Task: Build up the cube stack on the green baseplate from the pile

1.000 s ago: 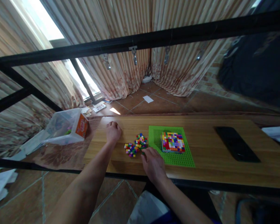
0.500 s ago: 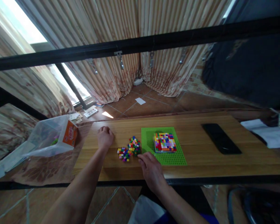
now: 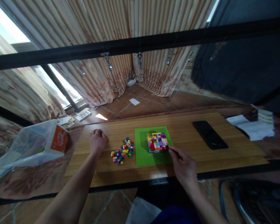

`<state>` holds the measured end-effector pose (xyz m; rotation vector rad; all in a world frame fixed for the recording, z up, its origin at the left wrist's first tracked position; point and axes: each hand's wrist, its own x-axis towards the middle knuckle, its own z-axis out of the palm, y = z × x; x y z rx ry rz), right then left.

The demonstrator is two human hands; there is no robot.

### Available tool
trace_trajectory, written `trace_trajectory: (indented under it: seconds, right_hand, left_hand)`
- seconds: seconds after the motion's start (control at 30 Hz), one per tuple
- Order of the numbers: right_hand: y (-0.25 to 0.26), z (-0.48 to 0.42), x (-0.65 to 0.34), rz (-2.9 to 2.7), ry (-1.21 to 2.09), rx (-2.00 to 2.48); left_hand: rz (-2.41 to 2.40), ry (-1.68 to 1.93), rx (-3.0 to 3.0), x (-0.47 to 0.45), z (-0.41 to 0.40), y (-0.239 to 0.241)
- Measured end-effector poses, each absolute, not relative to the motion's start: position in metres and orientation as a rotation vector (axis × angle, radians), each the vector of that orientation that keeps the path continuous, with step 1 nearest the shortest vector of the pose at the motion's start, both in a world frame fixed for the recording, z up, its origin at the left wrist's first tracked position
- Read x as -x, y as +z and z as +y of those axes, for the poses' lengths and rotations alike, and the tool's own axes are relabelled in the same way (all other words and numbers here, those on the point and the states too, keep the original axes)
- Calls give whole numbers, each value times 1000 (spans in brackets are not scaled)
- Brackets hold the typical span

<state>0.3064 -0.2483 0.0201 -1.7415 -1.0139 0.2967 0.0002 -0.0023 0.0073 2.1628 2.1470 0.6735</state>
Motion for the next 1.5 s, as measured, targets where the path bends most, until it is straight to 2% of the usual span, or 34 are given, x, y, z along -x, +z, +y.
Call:
trace_trajectory:
  seconds: [0.73, 1.03, 1.27, 1.5]
  right_hand:
    - [19, -229, -319, -1241, 138, 1770]
    - [16, -230, -321, -890, 364, 1786]
    - [7, -219, -317, -627, 540, 1619]
    - [12, -217, -317, -639, 556, 1644]
  left_hand:
    - [2151, 667, -2184, 0, -2, 7]
    - [2139, 704, -2173, 0, -2, 6]
    - [2132, 701, -2178, -1, -2, 7]
    - [2152, 696, -2152, -1, -2, 6]
